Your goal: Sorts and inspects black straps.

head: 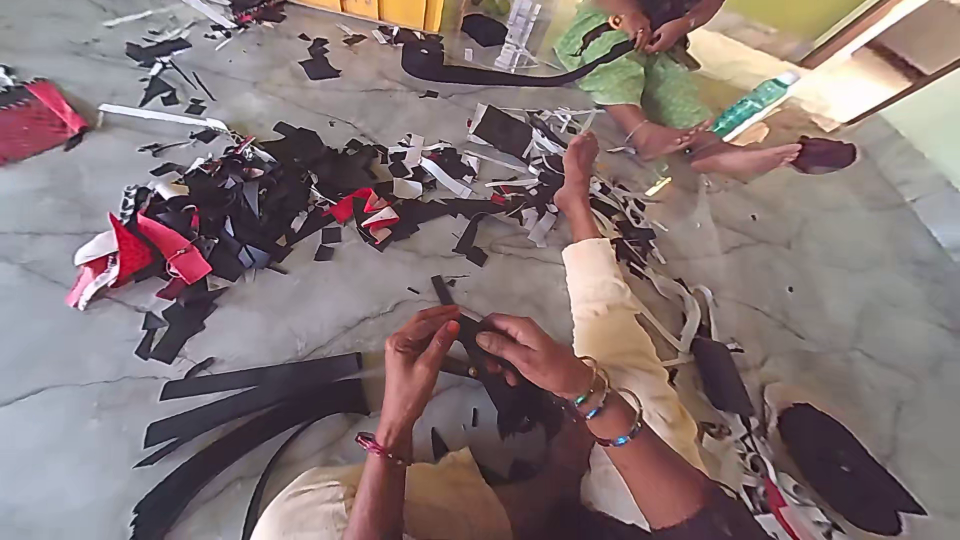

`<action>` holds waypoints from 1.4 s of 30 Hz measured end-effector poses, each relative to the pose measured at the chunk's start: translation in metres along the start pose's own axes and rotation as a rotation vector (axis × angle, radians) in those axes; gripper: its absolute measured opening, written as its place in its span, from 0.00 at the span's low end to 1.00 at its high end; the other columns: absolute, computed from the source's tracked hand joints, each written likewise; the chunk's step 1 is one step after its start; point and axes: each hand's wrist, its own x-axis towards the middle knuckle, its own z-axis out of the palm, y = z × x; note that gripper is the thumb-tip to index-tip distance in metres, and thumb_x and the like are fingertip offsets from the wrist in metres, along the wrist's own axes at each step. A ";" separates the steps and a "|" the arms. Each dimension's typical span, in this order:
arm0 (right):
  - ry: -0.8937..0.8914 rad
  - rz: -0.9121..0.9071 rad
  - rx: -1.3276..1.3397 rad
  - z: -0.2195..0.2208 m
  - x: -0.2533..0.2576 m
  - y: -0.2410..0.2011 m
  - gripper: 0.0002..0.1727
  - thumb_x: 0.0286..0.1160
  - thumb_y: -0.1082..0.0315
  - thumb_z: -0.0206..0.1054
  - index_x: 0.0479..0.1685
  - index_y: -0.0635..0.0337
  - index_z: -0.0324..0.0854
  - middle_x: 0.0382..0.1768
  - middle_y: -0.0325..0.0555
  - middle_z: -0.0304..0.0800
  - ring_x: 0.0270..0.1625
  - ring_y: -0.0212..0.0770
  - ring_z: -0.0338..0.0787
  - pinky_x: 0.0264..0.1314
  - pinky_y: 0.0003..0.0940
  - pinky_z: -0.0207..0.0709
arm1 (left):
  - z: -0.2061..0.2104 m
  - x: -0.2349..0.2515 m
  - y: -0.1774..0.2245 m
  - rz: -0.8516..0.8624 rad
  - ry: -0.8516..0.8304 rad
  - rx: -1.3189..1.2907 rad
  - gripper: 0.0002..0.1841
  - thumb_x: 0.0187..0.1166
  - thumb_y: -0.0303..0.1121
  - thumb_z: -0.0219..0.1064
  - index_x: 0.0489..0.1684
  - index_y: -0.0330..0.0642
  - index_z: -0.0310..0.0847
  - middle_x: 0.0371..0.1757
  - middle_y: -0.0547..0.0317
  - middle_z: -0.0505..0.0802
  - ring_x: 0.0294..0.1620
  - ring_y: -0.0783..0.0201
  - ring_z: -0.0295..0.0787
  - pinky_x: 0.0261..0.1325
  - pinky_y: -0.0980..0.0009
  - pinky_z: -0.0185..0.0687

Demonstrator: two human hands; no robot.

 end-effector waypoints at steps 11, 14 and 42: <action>0.450 -0.719 -1.100 0.011 0.002 0.009 0.20 0.83 0.56 0.57 0.38 0.64 0.86 0.23 0.48 0.87 0.19 0.45 0.86 0.15 0.37 0.73 | -0.017 0.003 0.007 0.111 -0.150 0.288 0.11 0.76 0.24 0.67 0.50 0.26 0.90 0.49 0.52 0.96 0.49 0.77 0.93 0.58 0.80 0.87; 0.497 -0.743 -1.128 0.010 0.005 0.013 0.21 0.84 0.55 0.57 0.39 0.64 0.87 0.22 0.48 0.86 0.19 0.45 0.86 0.17 0.36 0.74 | -0.014 0.003 0.003 0.199 -0.108 0.369 0.10 0.75 0.24 0.68 0.47 0.28 0.92 0.48 0.48 0.97 0.51 0.73 0.94 0.61 0.78 0.86; 0.372 -0.508 -0.857 0.020 -0.001 0.007 0.22 0.82 0.56 0.60 0.51 0.70 0.86 0.37 0.56 0.94 0.32 0.51 0.94 0.27 0.45 0.83 | 0.006 -0.003 0.006 0.311 -0.019 0.666 0.11 0.76 0.22 0.59 0.44 0.28 0.89 0.41 0.43 0.93 0.43 0.59 0.92 0.52 0.70 0.85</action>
